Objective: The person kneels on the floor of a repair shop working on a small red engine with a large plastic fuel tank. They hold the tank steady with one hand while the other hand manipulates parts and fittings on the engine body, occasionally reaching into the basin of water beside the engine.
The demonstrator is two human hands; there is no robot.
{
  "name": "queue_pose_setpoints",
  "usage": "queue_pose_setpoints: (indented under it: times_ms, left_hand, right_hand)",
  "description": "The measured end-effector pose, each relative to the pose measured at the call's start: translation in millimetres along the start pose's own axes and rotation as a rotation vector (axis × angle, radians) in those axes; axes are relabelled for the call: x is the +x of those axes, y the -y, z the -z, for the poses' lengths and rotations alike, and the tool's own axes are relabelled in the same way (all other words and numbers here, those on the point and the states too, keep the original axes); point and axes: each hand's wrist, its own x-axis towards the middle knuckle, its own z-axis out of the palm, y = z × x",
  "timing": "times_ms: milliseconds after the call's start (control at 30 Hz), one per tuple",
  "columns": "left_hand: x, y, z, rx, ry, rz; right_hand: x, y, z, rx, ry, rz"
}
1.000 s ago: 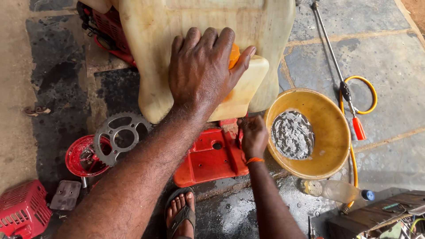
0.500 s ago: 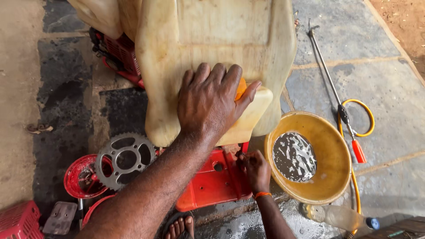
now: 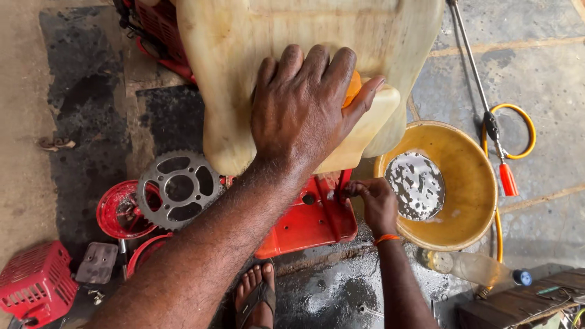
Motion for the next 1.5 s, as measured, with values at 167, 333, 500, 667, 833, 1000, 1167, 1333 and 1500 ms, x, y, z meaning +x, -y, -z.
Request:
queue_pose_setpoints:
  times_ms: [167,333,500,667,833,1000,1167,1333,1500]
  left_hand:
    - [4,-2,0,0.043,0.003,-0.003]
    - [-4,0,3,0.05,-0.005,0.008]
    - [-1,8,4,0.024,-0.025,-0.008]
    - [2,9,2,-0.024,0.0,0.001]
    - [-1,-2,-1,-0.027,-0.026,0.025]
    - [-1,3,0,-0.039,-0.033,0.015]
    - [4,7,2,-0.032,-0.037,0.013]
    - [13,15,6,-0.018,-0.026,-0.004]
    - [12,15,6,-0.005,-0.001,-0.003]
  right_hand:
    - [27,4,10,-0.099,0.263,-0.191]
    - [39,18,-2,-0.349,0.446,-0.411]
    - [59,38,1,-0.388,0.632,-0.538]
    - [56,43,11,-0.137,0.653,-0.522]
    - [25,27,26,0.242,0.338,-0.279]
    - [2,11,5,0.038,0.151,-0.053]
    - [19,21,-13,-0.196,0.173,-0.229]
    - [52,40,-12,-0.392,0.48,-0.462]
    - [69,39,-14,-0.423,0.575,-0.501]
